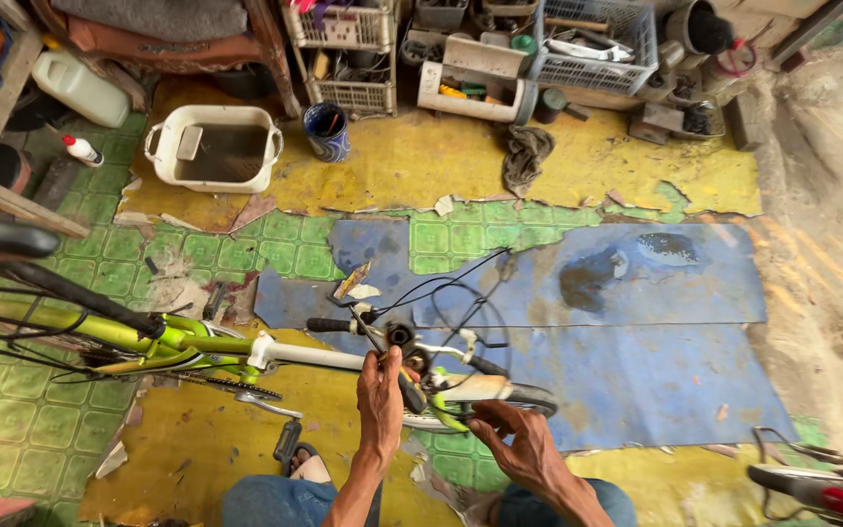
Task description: The person uses a screwdriver to loosen and remove the handlebar stem from a green bicycle. They then place the screwdriver in a toolbox and open a tool kit on a nearby sofa.
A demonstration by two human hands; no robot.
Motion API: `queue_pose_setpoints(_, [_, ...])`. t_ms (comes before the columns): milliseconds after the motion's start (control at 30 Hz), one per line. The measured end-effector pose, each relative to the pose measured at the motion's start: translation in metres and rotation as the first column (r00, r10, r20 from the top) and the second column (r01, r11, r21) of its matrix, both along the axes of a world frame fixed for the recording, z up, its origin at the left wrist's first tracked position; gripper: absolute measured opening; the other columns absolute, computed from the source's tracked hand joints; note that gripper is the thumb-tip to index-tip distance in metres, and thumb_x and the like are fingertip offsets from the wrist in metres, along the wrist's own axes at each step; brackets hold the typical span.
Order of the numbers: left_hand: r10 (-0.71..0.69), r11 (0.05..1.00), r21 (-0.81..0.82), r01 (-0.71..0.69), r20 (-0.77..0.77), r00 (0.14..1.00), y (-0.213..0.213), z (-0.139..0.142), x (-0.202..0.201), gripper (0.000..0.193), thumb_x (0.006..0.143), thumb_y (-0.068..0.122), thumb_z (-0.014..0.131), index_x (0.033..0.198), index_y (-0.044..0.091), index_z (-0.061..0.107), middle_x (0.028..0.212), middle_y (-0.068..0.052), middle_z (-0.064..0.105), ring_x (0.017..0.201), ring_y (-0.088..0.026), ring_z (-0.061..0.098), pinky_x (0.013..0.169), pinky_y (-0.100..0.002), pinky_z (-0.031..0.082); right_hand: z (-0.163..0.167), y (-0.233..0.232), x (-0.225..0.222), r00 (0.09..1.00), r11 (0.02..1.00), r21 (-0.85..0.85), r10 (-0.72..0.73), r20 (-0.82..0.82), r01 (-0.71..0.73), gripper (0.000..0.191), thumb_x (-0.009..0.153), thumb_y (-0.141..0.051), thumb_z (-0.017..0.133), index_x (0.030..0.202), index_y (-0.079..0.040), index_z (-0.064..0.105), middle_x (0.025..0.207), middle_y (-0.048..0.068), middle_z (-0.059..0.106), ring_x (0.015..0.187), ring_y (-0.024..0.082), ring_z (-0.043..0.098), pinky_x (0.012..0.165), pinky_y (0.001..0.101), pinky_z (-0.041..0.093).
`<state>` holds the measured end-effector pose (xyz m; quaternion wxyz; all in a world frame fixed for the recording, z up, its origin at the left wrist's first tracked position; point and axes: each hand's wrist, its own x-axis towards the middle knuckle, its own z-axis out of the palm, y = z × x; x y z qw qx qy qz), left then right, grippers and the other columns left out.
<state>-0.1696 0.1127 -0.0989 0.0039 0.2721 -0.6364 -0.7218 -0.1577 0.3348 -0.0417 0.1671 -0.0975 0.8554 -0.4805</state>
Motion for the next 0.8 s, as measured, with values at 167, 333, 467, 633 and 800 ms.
queue_pose_setpoints(167, [0.095, 0.968, 0.231, -0.100, 0.033, 0.995, 0.084, 0.090, -0.006, 0.025, 0.095, 0.033, 0.057, 0.096, 0.007, 0.057, 0.062, -0.006, 0.060, 0.050, -0.014, 0.054, 0.049, -0.030, 0.044, 0.091, 0.068, -0.009, 1.000, 0.999, -0.043, -0.004, 0.022, 0.005, 0.031, 0.092, -0.027, 0.072, 0.108, 0.000, 0.072, 0.091, 0.012, 0.082, 0.072, 0.020, 0.076, 0.063, 0.0348, 0.060])
queue_pose_setpoints(333, [0.145, 0.946, 0.290, -0.144, 0.021, 0.989, 0.185, 0.194, -0.004, 0.027, 0.097, 0.032, 0.055, 0.093, 0.005, 0.054, 0.058, -0.005, 0.053, 0.045, -0.015, 0.049, 0.042, -0.031, 0.040, 0.186, 0.146, -0.022, 0.997, 0.998, -0.034, 0.055, 0.062, -0.053, 0.035, 0.092, -0.027, 0.071, 0.116, -0.002, 0.071, 0.099, 0.013, 0.081, 0.077, 0.023, 0.076, 0.067, 0.0352, 0.060])
queue_pose_setpoints(467, [-0.011, 0.960, 0.280, -0.027, 0.132, 0.991, 0.252, 0.245, -0.004, 0.033, 0.100, 0.040, 0.052, 0.099, 0.008, 0.059, 0.061, -0.003, 0.056, 0.045, -0.013, 0.051, 0.040, -0.029, 0.041, 0.220, 0.197, -0.043, 0.987, 0.989, -0.019, 0.145, 0.073, -0.144, 0.034, 0.095, -0.028, 0.067, 0.118, -0.002, 0.072, 0.105, 0.015, 0.079, 0.085, 0.024, 0.079, 0.073, 0.0338, 0.064])
queue_pose_setpoints(633, [-0.015, 0.855, 0.519, -0.019, 0.062, 0.998, 0.271, 0.266, -0.002, 0.039, 0.103, 0.040, 0.045, 0.102, 0.005, 0.061, 0.059, -0.007, 0.056, 0.040, -0.014, 0.049, 0.037, -0.030, 0.039, 0.238, 0.216, -0.056, 0.998, 0.998, 0.037, 0.059, 0.004, -0.060, 0.035, 0.091, -0.027, 0.070, 0.113, 0.000, 0.071, 0.097, 0.018, 0.080, 0.082, 0.025, 0.081, 0.070, 0.0355, 0.064])
queue_pose_setpoints(800, [-0.095, 0.869, 0.489, 0.072, 0.023, 0.995, 0.250, 0.270, 0.000, 0.035, 0.103, 0.035, 0.046, 0.098, 0.004, 0.063, 0.061, -0.007, 0.057, 0.040, -0.014, 0.048, 0.036, -0.030, 0.038, 0.256, 0.195, -0.045, 1.000, 1.000, -0.025, -0.007, -0.019, 0.006, 0.035, 0.092, -0.026, 0.070, 0.114, 0.001, 0.071, 0.095, 0.018, 0.081, 0.083, 0.025, 0.081, 0.069, 0.0363, 0.064])
